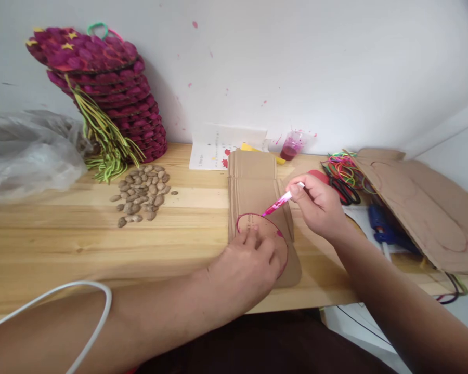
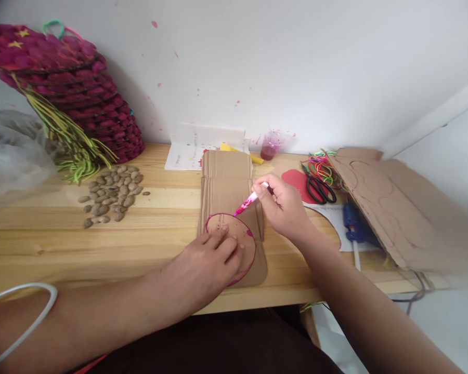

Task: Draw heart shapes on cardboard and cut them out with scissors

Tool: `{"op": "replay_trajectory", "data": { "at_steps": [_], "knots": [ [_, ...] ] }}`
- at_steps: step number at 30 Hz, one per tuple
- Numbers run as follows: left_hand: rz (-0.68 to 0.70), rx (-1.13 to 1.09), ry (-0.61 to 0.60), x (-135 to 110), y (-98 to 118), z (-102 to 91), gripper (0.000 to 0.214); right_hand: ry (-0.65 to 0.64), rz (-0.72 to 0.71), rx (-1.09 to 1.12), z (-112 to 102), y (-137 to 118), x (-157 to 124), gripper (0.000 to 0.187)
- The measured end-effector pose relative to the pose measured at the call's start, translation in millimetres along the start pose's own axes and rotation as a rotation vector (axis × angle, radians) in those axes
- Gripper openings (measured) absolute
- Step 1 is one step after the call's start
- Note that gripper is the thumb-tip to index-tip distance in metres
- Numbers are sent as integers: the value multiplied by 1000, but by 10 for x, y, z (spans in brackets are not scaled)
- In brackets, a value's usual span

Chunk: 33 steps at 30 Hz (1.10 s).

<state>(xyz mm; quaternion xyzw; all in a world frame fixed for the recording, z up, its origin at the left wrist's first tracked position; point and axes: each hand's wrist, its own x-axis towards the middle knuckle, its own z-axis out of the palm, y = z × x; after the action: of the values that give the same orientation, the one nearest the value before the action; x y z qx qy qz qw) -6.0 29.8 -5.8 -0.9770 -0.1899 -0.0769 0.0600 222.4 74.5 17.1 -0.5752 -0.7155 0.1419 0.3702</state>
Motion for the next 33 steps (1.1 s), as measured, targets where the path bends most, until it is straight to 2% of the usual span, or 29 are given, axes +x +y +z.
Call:
{"op": "replay_trajectory", "data": {
  "at_steps": [10,22,30,33],
  "knots": [
    [-1,-39,-73,29,-35,-39,33,118,-35,-62,-104,-62,-326,17],
    [5,-46,-181,53,-54,-84,38,204,-44,-99,-202,-102,-707,13],
    [9,-56,-233,56,-74,-135,33,194,-151,-127,-253,-191,-921,10],
    [21,-52,-218,62,-75,-155,31,184,-188,-128,-261,-206,-986,9]
  ]
}}
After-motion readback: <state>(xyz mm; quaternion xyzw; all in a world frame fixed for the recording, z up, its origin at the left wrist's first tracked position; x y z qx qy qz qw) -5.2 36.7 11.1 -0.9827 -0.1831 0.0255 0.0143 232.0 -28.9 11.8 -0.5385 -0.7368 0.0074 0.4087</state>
